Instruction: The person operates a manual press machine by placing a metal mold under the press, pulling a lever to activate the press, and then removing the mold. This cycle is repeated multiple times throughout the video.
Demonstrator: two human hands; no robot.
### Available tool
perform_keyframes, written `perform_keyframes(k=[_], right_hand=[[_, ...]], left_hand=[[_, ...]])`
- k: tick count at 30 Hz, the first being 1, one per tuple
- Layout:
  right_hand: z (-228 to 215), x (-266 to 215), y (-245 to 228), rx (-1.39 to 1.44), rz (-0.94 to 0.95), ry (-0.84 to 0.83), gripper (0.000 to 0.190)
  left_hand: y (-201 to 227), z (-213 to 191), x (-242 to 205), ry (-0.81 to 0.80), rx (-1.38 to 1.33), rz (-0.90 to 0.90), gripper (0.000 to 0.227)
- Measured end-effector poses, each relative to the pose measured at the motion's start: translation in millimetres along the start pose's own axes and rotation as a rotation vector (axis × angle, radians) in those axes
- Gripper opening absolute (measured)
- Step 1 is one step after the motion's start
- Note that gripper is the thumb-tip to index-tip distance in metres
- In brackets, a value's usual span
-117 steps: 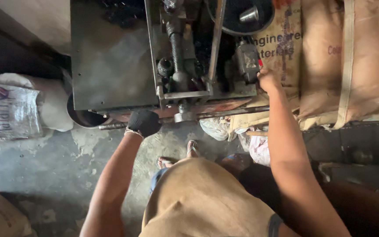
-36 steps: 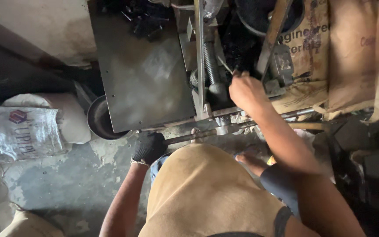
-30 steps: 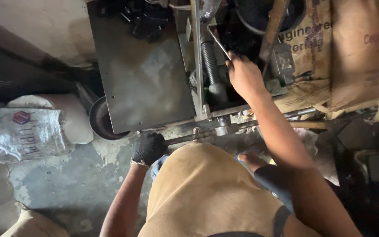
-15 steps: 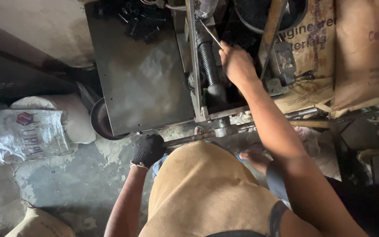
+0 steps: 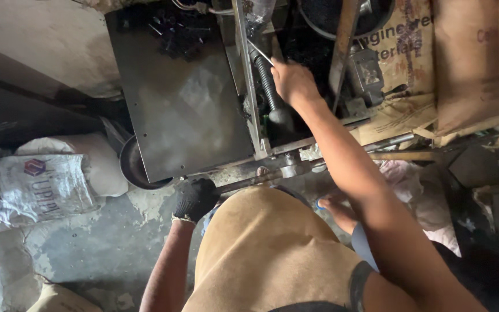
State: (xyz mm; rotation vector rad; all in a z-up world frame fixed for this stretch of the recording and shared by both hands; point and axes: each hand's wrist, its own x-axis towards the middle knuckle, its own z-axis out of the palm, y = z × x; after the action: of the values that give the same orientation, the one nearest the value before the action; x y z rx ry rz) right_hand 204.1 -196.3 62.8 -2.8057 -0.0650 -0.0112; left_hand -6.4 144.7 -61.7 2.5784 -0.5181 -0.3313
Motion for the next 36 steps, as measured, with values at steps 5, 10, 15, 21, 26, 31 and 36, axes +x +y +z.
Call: perform_keyframes(k=[5, 10, 15, 21, 26, 31, 36], right_hand=[[-12.5, -45.0, 3.3, 0.086, -0.077, 0.057, 0.034], [-29.6, -54.0, 2.7, -0.005, -0.031, 0.098, 0.031], [-26.3, -44.0, 1.4, 0.085, -0.115, 0.187, 0.027], [-45.5, -69.6, -5.1, 0.436, -0.061, 0.230, 0.032], [-112.0, -86.5, -12.3, 0.761, 0.257, 0.066, 0.041], [-212.1, -86.8, -34.3, 0.730, 0.154, 0.189, 0.041], [-308.8, -67.0, -68.7, 0.524, 0.168, 0.293, 0.035]], left_hand=[[4.5, -9.1, -1.1, 0.011, -0.022, 0.021, 0.019], [11.0, -13.8, -0.5, 0.014, -0.051, 0.000, 0.020], [8.3, -12.4, -2.4, -0.047, 0.000, -0.036, 0.018], [5.0, -7.3, 0.8, 0.048, -0.056, 0.072, 0.017], [10.5, -17.1, 0.8, 0.023, -0.045, 0.009, 0.018], [17.6, -29.4, 1.7, -0.006, -0.034, 0.008, 0.021], [20.8, -27.7, 1.5, -0.002, -0.011, -0.046, 0.024]])
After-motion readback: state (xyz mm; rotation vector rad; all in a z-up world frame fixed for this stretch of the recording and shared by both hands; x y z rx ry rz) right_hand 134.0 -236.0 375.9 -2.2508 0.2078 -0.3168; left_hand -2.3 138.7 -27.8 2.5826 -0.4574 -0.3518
